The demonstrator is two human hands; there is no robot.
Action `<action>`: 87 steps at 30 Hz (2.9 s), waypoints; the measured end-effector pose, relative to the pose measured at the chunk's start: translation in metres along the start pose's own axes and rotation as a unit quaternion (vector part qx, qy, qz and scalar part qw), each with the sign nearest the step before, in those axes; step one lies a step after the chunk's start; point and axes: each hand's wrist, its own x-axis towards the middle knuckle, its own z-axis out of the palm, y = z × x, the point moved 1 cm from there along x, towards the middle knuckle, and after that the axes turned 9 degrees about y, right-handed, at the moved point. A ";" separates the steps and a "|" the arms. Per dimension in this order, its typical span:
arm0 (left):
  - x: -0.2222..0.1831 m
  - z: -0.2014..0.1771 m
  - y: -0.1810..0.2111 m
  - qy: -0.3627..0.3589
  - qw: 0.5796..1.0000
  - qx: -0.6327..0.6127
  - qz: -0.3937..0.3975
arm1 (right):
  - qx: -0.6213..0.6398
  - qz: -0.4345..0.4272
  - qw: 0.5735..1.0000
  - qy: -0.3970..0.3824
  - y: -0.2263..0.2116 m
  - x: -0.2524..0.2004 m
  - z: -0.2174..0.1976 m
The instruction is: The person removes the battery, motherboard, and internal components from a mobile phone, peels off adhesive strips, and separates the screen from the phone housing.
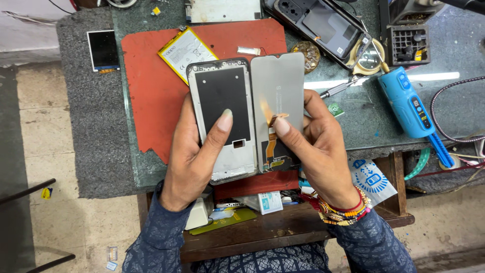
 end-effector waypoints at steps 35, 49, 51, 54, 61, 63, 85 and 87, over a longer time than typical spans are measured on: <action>-0.001 0.005 -0.001 0.037 0.998 0.055 0.003 | -0.059 -0.037 0.998 0.008 0.006 0.001 -0.004; -0.001 0.005 -0.001 0.039 0.998 0.047 0.004 | -0.060 -0.047 0.997 0.014 0.008 -0.001 -0.005; -0.002 0.006 -0.002 0.040 0.998 0.047 0.005 | -0.059 -0.045 0.997 0.016 0.009 -0.001 -0.004; -0.001 0.005 -0.002 0.040 0.998 0.049 0.006 | -0.061 -0.041 0.997 0.020 0.009 -0.001 -0.004; -0.001 0.005 -0.001 0.046 0.997 0.057 0.001 | -0.045 -0.041 0.998 0.025 0.010 -0.002 -0.003; -0.001 0.006 -0.001 0.047 0.998 0.046 -0.005 | -0.044 -0.044 0.998 0.029 0.010 -0.002 -0.002; 0.005 0.006 0.000 0.039 0.996 -0.074 -0.037 | 0.022 -0.031 0.999 0.039 0.005 -0.001 -0.005; 0.004 0.006 0.001 0.043 0.996 -0.074 -0.036 | 0.021 -0.029 0.999 0.037 0.004 0.000 -0.005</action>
